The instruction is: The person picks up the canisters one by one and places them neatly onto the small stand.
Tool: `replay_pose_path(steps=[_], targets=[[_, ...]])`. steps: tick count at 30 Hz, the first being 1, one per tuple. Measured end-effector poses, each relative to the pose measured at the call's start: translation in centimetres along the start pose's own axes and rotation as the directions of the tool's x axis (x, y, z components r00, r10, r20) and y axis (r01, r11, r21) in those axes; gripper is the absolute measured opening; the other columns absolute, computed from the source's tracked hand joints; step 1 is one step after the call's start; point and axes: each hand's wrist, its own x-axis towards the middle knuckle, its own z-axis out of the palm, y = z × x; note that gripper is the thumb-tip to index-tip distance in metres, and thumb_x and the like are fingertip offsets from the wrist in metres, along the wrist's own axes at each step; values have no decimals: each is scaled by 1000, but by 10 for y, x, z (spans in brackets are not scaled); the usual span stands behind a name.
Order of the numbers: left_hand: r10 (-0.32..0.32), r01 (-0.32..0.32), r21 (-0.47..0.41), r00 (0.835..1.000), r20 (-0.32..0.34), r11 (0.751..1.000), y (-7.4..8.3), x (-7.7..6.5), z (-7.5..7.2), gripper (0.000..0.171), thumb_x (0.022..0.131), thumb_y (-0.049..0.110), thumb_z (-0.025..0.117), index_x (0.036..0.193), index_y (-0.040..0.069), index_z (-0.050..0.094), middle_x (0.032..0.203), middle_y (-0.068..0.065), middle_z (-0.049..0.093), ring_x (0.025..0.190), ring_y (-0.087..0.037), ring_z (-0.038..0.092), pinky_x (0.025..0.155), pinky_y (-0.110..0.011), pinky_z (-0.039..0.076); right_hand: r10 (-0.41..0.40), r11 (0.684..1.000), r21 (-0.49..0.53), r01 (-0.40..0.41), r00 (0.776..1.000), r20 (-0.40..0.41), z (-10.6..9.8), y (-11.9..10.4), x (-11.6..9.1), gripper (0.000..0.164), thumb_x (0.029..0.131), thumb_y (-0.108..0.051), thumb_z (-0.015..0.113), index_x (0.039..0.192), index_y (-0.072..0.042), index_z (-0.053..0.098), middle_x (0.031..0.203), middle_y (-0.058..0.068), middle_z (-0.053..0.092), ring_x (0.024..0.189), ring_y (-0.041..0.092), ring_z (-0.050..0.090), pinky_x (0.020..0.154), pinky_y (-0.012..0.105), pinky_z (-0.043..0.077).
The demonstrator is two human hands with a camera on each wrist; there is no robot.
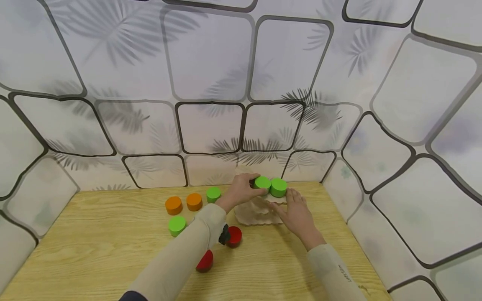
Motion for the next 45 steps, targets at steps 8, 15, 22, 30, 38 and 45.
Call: replay_pose_path(steps=[8, 15, 22, 30, 38, 45], targets=[[-6, 5, -6, 1000, -16, 1000, -1, 0, 1, 42, 95, 28, 79, 130, 5, 72, 116, -9, 76, 94, -15, 66, 79, -23, 54, -1, 1000, 1, 1, 1000, 2, -1, -1, 0, 93, 107, -54, 55, 158, 18, 25, 162, 42, 30, 150, 58, 30, 125, 70, 22], [-15, 15, 12, 1000, -14, 1000, -2, 0, 1, 57, 96, 30, 78, 142, 0, 64, 131, -15, 73, 110, -23, 70, 89, -28, 57, 4, 1000, -3, -4, 1000, -2, -1, -2, 0, 92, 107, -53, 56, 158, 18, 25, 162, 41, 30, 150, 58, 30, 124, 69, 24], [-19, 19, 37, 1000, -25, 999, -2, 0, 0, 60, 96, 32, 78, 144, 0, 62, 135, -16, 71, 117, -26, 70, 95, -34, 59, 2, 1000, 1, -2, 1000, -2, 0, -3, 0, 92, 107, -53, 55, 158, 18, 25, 162, 41, 30, 149, 61, 30, 122, 71, 27], [-69, 70, 34, 998, -13, 997, 0, -5, 2, 75, 96, 42, 78, 156, 6, 50, 149, -14, 63, 134, -28, 62, 110, -40, 54, 1, 1000, -4, -1, 1000, -12, -1, -2, -1, 92, 107, -53, 56, 158, 18, 26, 161, 42, 31, 148, 62, 31, 120, 72, 29], [-101, 95, -122, 994, -48, 988, -11, -20, -12, 77, 95, 41, 79, 159, 10, 48, 144, -19, 64, 129, -31, 63, 106, -46, 56, -16, 1000, 1, 16, 999, -38, 1, -3, 0, 91, 106, -53, 57, 157, 17, 28, 160, 41, 33, 146, 63, 34, 121, 71, 29], [-15, -13, -171, 987, -159, 985, -28, -42, -27, 51, 97, 26, 77, 139, 0, 64, 133, -21, 69, 119, -35, 68, 102, -46, 58, -4, 1000, -14, 4, 1000, -14, 0, -3, 0, 92, 107, -53, 55, 158, 17, 26, 162, 42, 29, 146, 64, 31, 121, 71, 28]])
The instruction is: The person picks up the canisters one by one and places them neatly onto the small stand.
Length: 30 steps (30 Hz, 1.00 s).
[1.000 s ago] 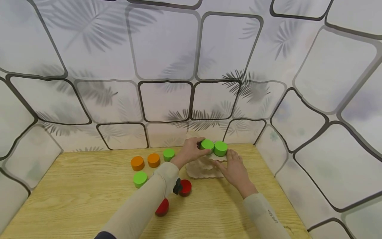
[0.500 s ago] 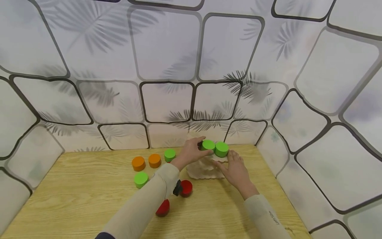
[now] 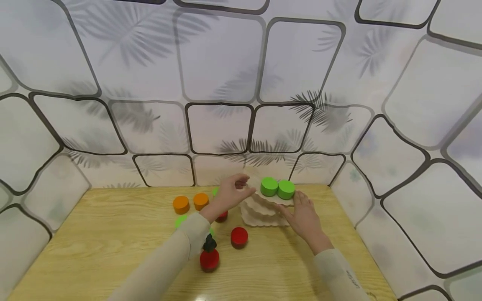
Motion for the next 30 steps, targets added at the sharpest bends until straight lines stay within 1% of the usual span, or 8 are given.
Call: replay_pose_path(steps=[3, 7, 10, 14, 16, 19, 23, 30], targets=[[24, -25, -41, 1000, -16, 999, -4, -10, -10, 43, 97, 20, 76, 132, -2, 67, 129, -22, 70, 115, -37, 68, 100, -47, 58, 5, 1000, 1, -5, 1000, 7, -1, 1, -1, 94, 107, -54, 55, 157, 19, 25, 162, 42, 28, 149, 61, 29, 125, 68, 23], [-19, 17, -92, 999, -25, 996, -9, -28, -25, 41, 96, 19, 77, 131, -1, 68, 127, -20, 72, 113, -37, 70, 98, -44, 60, 6, 1000, 2, -6, 1000, 9, -1, 1, -2, 96, 106, -57, 54, 157, 19, 25, 162, 42, 28, 151, 59, 29, 127, 66, 20], [-59, 56, -98, 998, -32, 994, -13, -42, -38, 40, 96, 21, 78, 132, 4, 69, 127, -14, 73, 111, -32, 71, 96, -39, 60, 3, 1000, 1, -3, 1000, 8, -1, 1, -2, 94, 106, -56, 54, 157, 18, 26, 162, 42, 30, 150, 59, 30, 127, 67, 21], [-76, 71, -89, 996, -51, 993, -19, -59, -55, 38, 95, 19, 79, 130, 7, 71, 124, -10, 74, 107, -26, 73, 92, -34, 61, 8, 1000, 12, -8, 1000, 8, -2, 0, -3, 95, 106, -57, 55, 158, 17, 26, 162, 41, 30, 149, 60, 30, 126, 68, 21], [-89, 84, -86, 994, -57, 993, -24, -67, -62, 38, 93, 19, 80, 128, 8, 71, 123, -9, 75, 106, -26, 74, 92, -32, 60, 11, 1000, 17, -11, 1000, 10, -2, 0, -3, 96, 106, -58, 54, 158, 17, 26, 162, 41, 29, 150, 60, 29, 126, 68, 21], [-106, 101, -87, 993, -47, 991, -30, -79, -73, 39, 92, 18, 81, 128, 6, 71, 122, -12, 75, 107, -28, 73, 93, -33, 60, 12, 1000, 19, -12, 1000, 17, -3, -1, -3, 96, 106, -58, 54, 158, 17, 25, 163, 41, 28, 150, 60, 29, 126, 68, 20], [-113, 112, -92, 993, -13, 989, -37, -95, -81, 44, 93, 19, 82, 131, 2, 68, 126, -15, 73, 110, -30, 72, 97, -40, 60, 12, 1000, 15, -13, 1000, 22, -3, -2, -3, 96, 106, -57, 53, 158, 18, 24, 163, 42, 27, 150, 60, 28, 126, 68, 20], [-139, 139, -99, 990, 11, 985, -49, -125, -86, 45, 94, 20, 81, 135, 7, 67, 129, -13, 73, 118, -35, 69, 102, -47, 58, 4, 1000, 9, -4, 1000, 9, -2, -2, -3, 93, 107, -55, 54, 158, 17, 26, 162, 41, 29, 148, 62, 29, 123, 71, 25]])
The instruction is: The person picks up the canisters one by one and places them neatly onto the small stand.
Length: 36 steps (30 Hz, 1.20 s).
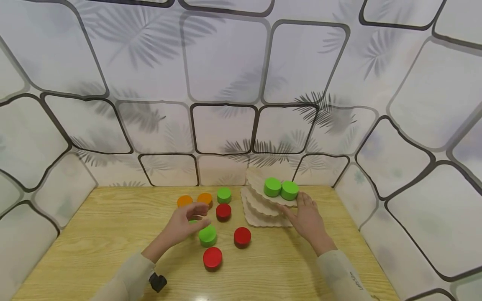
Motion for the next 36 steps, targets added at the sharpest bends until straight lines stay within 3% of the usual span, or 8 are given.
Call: replay_pose_path(steps=[5, 12, 25, 30, 36], targets=[[-19, 19, 0, 1000, 8, 1000, -12, -14, 1, 51, 93, 23, 83, 138, 7, 65, 132, -19, 71, 123, -37, 67, 104, -49, 57, 0, 1000, 5, 0, 1000, -11, 1, 0, -1, 88, 107, -55, 55, 158, 13, 30, 161, 41, 32, 145, 65, 31, 117, 74, 33], [-17, 16, 20, 1000, 20, 1000, -24, -27, 6, 57, 90, 22, 85, 141, 5, 64, 133, -23, 70, 122, -37, 68, 101, -47, 59, 21, 1000, 9, -21, 1000, 10, 0, 1, -1, 96, 106, -60, 52, 160, 15, 25, 163, 41, 27, 148, 65, 27, 120, 73, 27], [67, -70, 56, 996, 55, 996, -35, -32, 16, 66, 89, 22, 87, 143, -5, 59, 138, -27, 67, 124, -39, 67, 105, -47, 56, 38, 999, 0, -38, 998, 41, 1, 2, -1, 101, 106, -63, 50, 159, 18, 21, 164, 42, 23, 149, 65, 24, 121, 73, 26], [51, -57, 89, 996, 71, 994, -39, -35, 20, 67, 89, 21, 86, 145, -4, 58, 142, -24, 65, 124, -36, 68, 104, -42, 57, 41, 999, -1, -41, 998, 50, 1, 1, -1, 101, 106, -63, 49, 159, 18, 20, 165, 41, 23, 148, 67, 22, 118, 75, 28], [23, -31, 104, 997, 70, 994, -41, -36, 21, 70, 90, 24, 86, 146, -5, 57, 144, -24, 64, 126, -36, 66, 105, -46, 56, 26, 1000, 1, -26, 999, 42, 1, 1, 0, 99, 106, -61, 50, 159, 18, 21, 164, 42, 22, 148, 66, 23, 120, 74, 27]])
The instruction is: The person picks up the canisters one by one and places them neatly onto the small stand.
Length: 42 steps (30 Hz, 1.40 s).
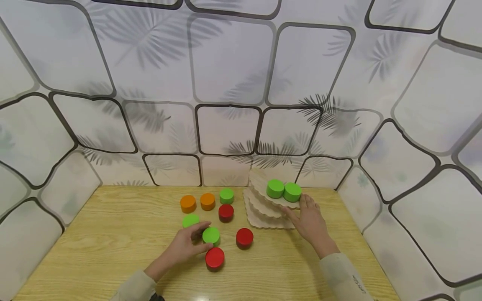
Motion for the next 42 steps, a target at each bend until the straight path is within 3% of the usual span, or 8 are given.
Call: replay_pose_path(steps=[10, 18, 25, 31, 35, 42], targets=[[-32, 32, 18, 999, 7, 999, 1, 1, -1, 69, 91, 28, 85, 144, -7, 58, 144, -24, 64, 130, -37, 64, 107, -49, 54, -18, 1000, -3, 18, 1000, -16, 0, 1, 1, 97, 107, -58, 52, 157, 20, 23, 163, 43, 24, 149, 63, 26, 122, 72, 25], [-24, 23, 58, 1000, 5, 998, -1, 2, 0, 68, 89, 24, 87, 142, -7, 59, 141, -24, 66, 127, -37, 66, 105, -48, 56, -32, 999, 2, 32, 999, -26, 1, 2, 2, 98, 106, -57, 54, 157, 21, 23, 163, 43, 25, 152, 59, 26, 126, 69, 18], [-14, 15, 90, 1000, -11, 996, 0, 3, 1, 63, 86, 23, 89, 136, -6, 64, 133, -20, 70, 120, -32, 68, 101, -45, 58, -31, 999, 6, 31, 999, -31, 0, 1, 2, 97, 106, -57, 54, 157, 20, 24, 162, 43, 26, 150, 61, 26, 125, 70, 19], [-45, 46, 36, 998, -37, 998, 5, 5, -1, 62, 87, 25, 89, 137, -2, 65, 126, -11, 73, 107, -21, 68, 93, -34, 60, -35, 999, 10, 36, 998, -45, 1, 2, 1, 93, 106, -57, 54, 158, 15, 27, 162, 42, 29, 146, 66, 29, 119, 75, 28], [-25, 23, -29, 998, -66, 999, 11, 12, -2, 60, 86, 19, 89, 137, -2, 65, 122, -11, 73, 108, -25, 69, 94, -39, 62, -32, 999, 3, 32, 999, -38, 2, 3, 2, 93, 107, -57, 52, 159, 15, 27, 162, 42, 29, 146, 66, 28, 118, 75, 28], [10, -14, -33, 993, -120, 999, 23, 31, -1, 57, 86, 17, 87, 136, 0, 66, 120, -10, 74, 107, -25, 70, 95, -44, 61, -25, 1000, 4, 25, 999, -26, 2, 3, 1, 94, 107, -58, 52, 160, 14, 25, 163, 41, 28, 146, 66, 28, 118, 75, 28]])
